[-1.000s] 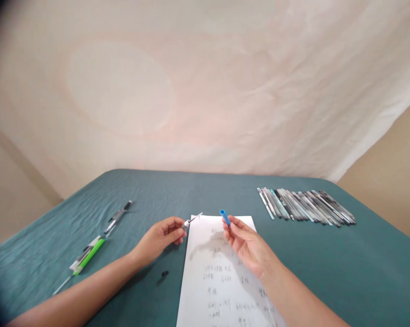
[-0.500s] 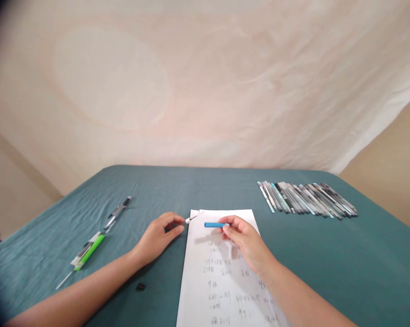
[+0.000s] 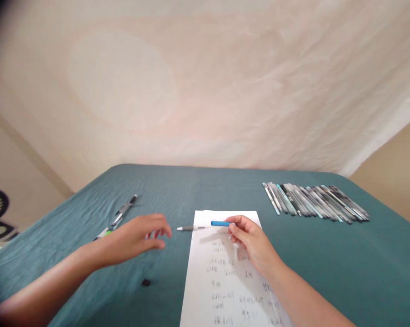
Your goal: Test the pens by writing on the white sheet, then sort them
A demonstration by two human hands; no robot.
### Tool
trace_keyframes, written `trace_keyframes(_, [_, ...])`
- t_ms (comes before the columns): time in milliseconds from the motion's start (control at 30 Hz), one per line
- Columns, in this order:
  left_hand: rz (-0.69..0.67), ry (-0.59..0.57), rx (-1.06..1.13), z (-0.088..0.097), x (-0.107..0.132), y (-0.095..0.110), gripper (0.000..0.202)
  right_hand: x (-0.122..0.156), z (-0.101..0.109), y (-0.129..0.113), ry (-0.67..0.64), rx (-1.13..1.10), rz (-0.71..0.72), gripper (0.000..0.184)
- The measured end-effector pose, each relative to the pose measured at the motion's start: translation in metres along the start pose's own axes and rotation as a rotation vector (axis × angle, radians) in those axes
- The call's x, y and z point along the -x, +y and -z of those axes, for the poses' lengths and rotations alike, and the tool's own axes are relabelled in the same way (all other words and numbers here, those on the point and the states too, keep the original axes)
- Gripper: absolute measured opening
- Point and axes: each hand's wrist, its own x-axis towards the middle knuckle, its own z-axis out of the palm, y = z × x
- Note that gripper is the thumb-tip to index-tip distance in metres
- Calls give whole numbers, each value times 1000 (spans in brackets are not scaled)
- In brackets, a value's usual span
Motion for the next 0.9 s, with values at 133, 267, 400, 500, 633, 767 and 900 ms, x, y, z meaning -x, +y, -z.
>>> trace_keyframes(133, [45, -206, 62, -8, 39, 4, 10, -3, 2, 0, 3, -71, -4, 28])
trace_keyframes(267, [41, -127, 49, -48, 53, -7, 11, -4, 3, -1, 15, -141, -3, 29])
trace_keyframes(400, [58, -35, 97, -57, 44, -2, 14, -2, 0, -4, 32, -216, 16, 28])
trace_keyframes(500, [106, 58, 183, -50, 19, 19, 11, -1, -1, -7, 47, -245, 13, 27])
trace_keyframes(633, [-138, 138, 192, -57, -31, 49, 14, -2, 2, -12, 80, -331, -5, 27])
trace_keyframes(767, [-325, 112, 78, -86, -80, 67, 11, -4, 10, -16, 91, -479, -8, 23])
trace_keyframes(900, [-462, 31, -241, -109, -109, 71, 10, -8, 16, -15, 71, -604, -43, 16])
